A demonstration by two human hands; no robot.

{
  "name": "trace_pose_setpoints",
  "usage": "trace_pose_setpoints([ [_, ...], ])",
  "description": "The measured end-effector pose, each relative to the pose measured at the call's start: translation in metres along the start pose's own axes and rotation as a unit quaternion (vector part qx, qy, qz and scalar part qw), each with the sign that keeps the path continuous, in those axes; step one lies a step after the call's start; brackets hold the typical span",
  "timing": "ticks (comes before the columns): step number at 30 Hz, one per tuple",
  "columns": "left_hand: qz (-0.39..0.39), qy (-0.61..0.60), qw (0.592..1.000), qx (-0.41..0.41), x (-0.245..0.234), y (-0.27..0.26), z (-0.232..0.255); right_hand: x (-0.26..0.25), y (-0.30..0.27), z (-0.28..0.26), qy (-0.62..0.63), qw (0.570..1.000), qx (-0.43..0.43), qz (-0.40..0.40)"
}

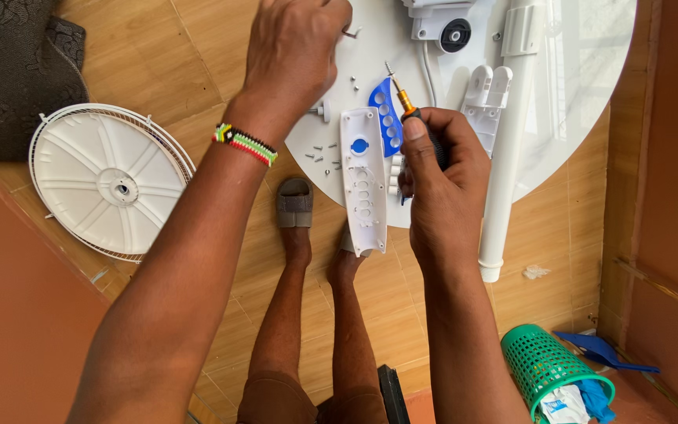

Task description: The person assembles an electric fan by inserting a metal rod into a plastic tube, attaching a rubber gasket to the motor housing, and using a screwdriver to fasten screws into a plastic control panel. The person handles multiple small parts including screws, washers, and plastic components on a white table.

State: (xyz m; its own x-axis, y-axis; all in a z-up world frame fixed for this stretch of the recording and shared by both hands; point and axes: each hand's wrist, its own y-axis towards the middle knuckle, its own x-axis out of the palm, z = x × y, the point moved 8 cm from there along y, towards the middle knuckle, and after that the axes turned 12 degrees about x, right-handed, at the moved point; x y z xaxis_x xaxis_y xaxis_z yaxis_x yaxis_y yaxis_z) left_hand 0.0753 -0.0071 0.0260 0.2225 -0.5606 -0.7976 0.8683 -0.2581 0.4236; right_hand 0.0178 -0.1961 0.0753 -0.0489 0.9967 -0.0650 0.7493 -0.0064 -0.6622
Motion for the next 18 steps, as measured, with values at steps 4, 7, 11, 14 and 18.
trace_pose_setpoints([
  [4, 0.078, -0.357, 0.890, -0.271, 0.004, -0.017, 0.001, -0.003, -0.017, -0.028, -0.025, 0.995, -0.093, 0.005],
  [7, 0.169, -0.466, 0.825, -0.271, -0.011, -0.020, 0.031, -0.019, -0.045, -0.047, -0.122, 0.972, -0.168, 0.109],
  [11, 0.206, -0.562, 0.738, -0.312, -0.018, -0.020, 0.061, -0.024, -0.088, -0.076, -0.294, 0.872, -0.345, 0.187],
  [14, 0.225, -0.597, 0.690, -0.342, -0.023, -0.018, 0.077, -0.019, -0.106, -0.083, -0.332, 0.836, -0.412, 0.147],
  [18, 0.225, -0.560, 0.725, -0.330, -0.039, -0.011, 0.091, -0.020, -0.116, -0.088, -0.356, 0.815, -0.428, 0.159],
])
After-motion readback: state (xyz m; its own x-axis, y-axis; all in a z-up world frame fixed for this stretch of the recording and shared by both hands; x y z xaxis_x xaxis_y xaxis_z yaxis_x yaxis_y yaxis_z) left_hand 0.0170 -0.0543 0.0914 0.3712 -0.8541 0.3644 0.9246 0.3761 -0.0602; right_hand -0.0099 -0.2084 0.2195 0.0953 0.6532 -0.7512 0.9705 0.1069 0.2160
